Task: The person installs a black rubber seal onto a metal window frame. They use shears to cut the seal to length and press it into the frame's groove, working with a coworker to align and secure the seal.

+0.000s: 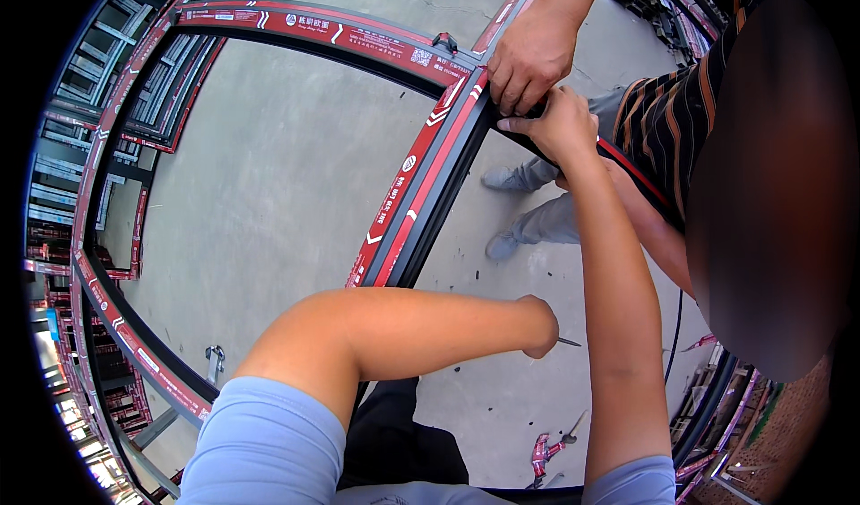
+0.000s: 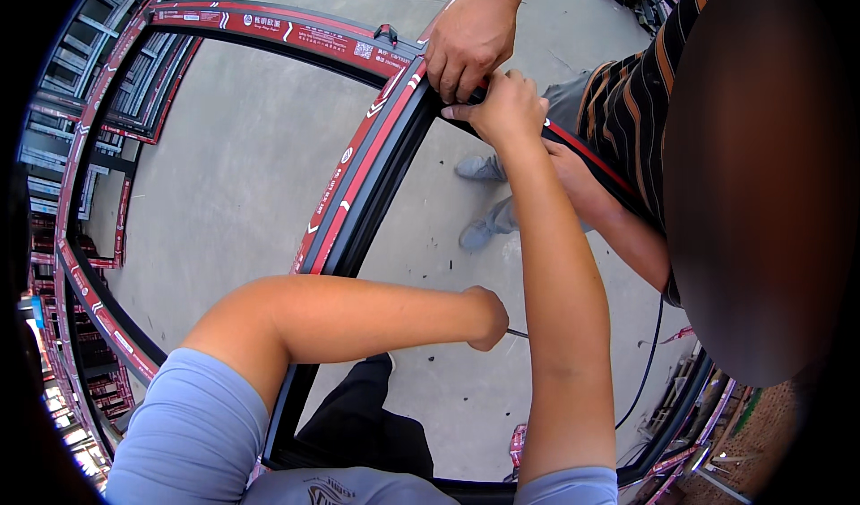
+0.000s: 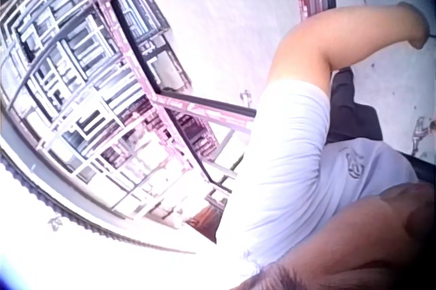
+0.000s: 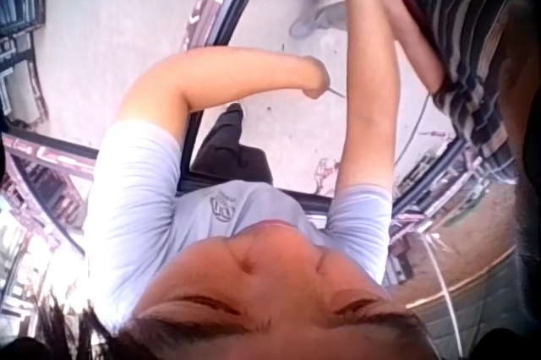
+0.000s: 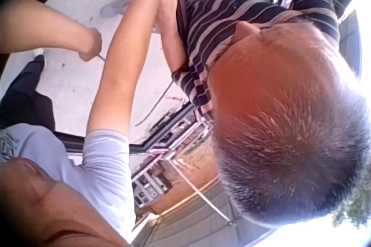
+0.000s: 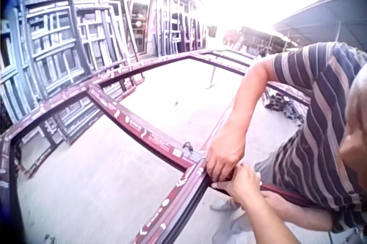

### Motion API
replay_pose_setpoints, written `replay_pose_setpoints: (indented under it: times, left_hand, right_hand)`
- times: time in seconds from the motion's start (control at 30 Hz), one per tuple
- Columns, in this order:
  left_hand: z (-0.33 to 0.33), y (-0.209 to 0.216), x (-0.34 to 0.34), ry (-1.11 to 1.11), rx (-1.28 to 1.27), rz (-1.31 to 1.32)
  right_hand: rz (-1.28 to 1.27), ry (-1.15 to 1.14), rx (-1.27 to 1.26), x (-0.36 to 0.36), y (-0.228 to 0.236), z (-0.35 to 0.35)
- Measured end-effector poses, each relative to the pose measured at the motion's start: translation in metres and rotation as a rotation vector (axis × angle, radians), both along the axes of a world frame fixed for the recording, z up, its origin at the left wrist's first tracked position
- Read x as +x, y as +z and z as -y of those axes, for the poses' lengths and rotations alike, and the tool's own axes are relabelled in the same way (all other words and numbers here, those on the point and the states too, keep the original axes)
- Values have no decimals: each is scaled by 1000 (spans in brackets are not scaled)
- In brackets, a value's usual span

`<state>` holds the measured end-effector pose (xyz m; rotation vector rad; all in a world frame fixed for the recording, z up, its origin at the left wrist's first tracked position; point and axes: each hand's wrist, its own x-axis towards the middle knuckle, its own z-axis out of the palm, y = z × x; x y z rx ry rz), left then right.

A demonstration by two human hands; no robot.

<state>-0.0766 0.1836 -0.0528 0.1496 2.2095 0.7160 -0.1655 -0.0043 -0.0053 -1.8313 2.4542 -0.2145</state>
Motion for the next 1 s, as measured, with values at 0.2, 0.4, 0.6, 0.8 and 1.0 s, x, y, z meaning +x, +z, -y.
replay_pose_setpoints:
  times: [0.2,0.4,0.6,0.8,1.0]
  left_hand:
    - [-2,0,-2,1,0,-3]
    - [-1,3,0,5,-1,-17]
    - [2,9,0,33,10,-27]
    - [3,10,-2,18,9,-9]
    - [4,14,-1,35,15,-26]
  right_hand:
    - [50,-59,154,5,12,6]
    - [-93,-84,93,24,8,2]
    - [-152,-86,-19,24,-3,-1]
    - [-76,-26,-4,15,-1,-3]
    - [35,-57,56,10,2,4]
